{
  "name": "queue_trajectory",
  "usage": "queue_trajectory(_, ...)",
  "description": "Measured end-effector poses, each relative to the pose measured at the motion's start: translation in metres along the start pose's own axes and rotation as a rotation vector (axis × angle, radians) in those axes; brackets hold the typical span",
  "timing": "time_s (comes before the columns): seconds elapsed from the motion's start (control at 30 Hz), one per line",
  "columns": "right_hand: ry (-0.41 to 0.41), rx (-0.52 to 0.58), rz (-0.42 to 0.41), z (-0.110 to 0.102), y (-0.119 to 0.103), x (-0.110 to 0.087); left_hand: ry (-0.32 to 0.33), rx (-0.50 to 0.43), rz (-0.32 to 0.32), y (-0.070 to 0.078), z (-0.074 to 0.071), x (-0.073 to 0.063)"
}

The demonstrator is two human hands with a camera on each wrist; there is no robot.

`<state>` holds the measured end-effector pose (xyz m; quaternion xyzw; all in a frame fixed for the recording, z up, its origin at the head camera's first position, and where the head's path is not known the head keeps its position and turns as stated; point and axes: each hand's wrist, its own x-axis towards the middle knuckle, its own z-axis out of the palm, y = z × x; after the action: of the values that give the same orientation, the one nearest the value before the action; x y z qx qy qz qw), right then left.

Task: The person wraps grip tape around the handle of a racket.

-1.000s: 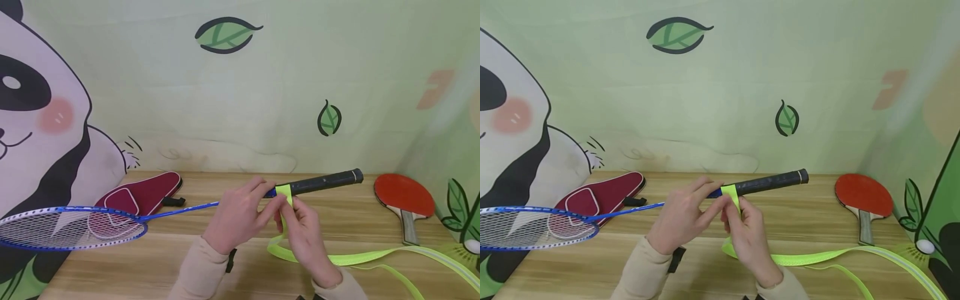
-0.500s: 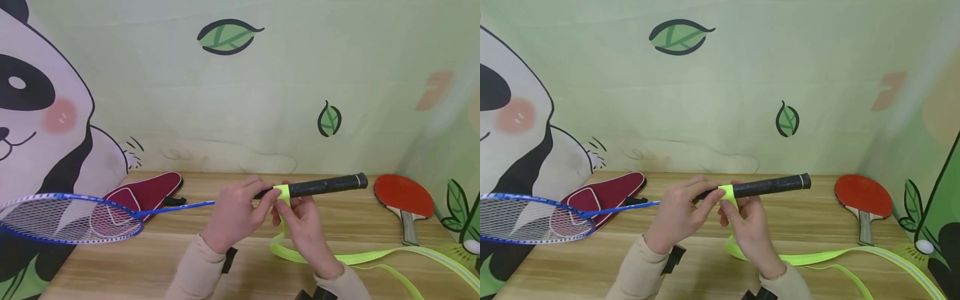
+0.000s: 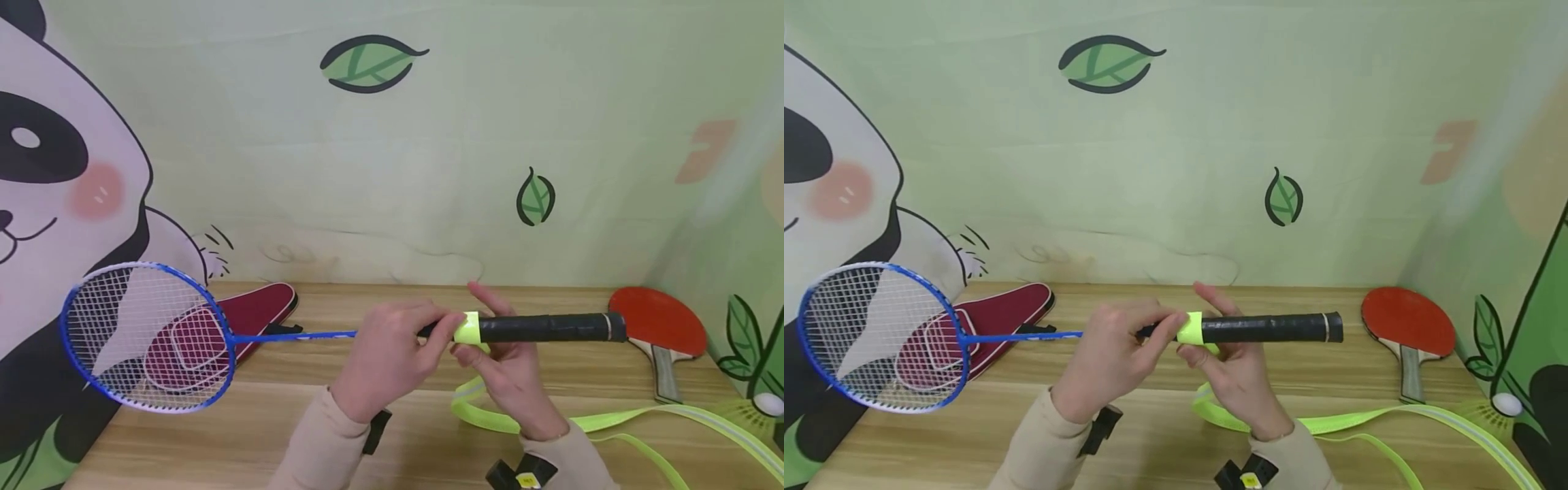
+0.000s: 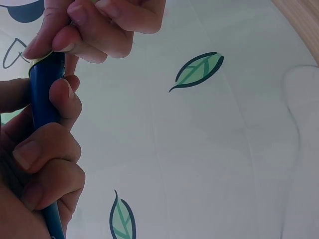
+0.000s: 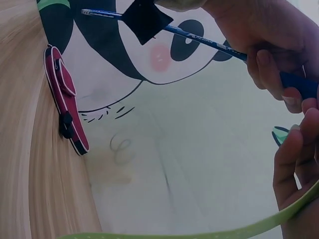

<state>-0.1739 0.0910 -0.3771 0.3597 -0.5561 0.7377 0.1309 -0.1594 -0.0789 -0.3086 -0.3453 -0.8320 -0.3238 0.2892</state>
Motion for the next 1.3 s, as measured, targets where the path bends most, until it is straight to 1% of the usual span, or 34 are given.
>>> queue_trajectory(0.13, -0.012, -0.024, 0.011, 0.000, 0.001, -0.002, -0.021, 0.016, -0.008, 0.001, -0.002, 0.001)
queue_trajectory(0.27, 0.003, -0.043, 0.029, 0.001, 0.004, -0.003, -0.044, 0.024, -0.044, 0.002, -0.004, 0.000)
queue_trajectory(0.37, 0.023, -0.047, 0.035, 0.003, 0.006, -0.003, -0.068, -0.008, -0.083, 0.003, -0.006, -0.001)
queue_trajectory(0.43, 0.030, -0.033, 0.029, 0.004, 0.007, -0.002, -0.090, -0.045, -0.087, 0.002, -0.008, -0.003)
queue_trajectory(0.5, 0.033, -0.007, 0.020, 0.004, 0.007, -0.002, -0.114, -0.071, -0.055, 0.001, -0.009, -0.006)
queue_trajectory(0.57, 0.025, 0.016, 0.005, 0.005, 0.008, -0.002, -0.138, -0.067, -0.006, 0.000, -0.010, -0.008)
queue_trajectory(0.67, 0.006, 0.040, -0.001, 0.004, 0.007, -0.002, -0.159, -0.022, 0.069, -0.002, -0.011, -0.009)
queue_trajectory(0.8, 0.003, 0.031, 0.033, 0.004, 0.005, -0.001, -0.156, 0.053, 0.123, -0.003, -0.009, -0.010)
queue_trajectory(0.9, 0.028, 0.002, 0.069, 0.005, 0.002, 0.000, -0.152, 0.112, 0.140, -0.003, -0.008, -0.011)
queue_trajectory(1.0, 0.035, -0.033, 0.091, 0.004, 0.000, 0.002, -0.154, 0.167, 0.145, -0.004, -0.007, -0.009)
queue_trajectory(1.17, 0.012, -0.022, 0.102, 0.001, -0.003, 0.004, -0.144, 0.195, 0.154, -0.004, -0.006, -0.006)
queue_trajectory(1.3, 0.025, -0.030, 0.115, -0.001, -0.003, 0.003, -0.129, 0.244, 0.176, -0.002, -0.005, -0.006)
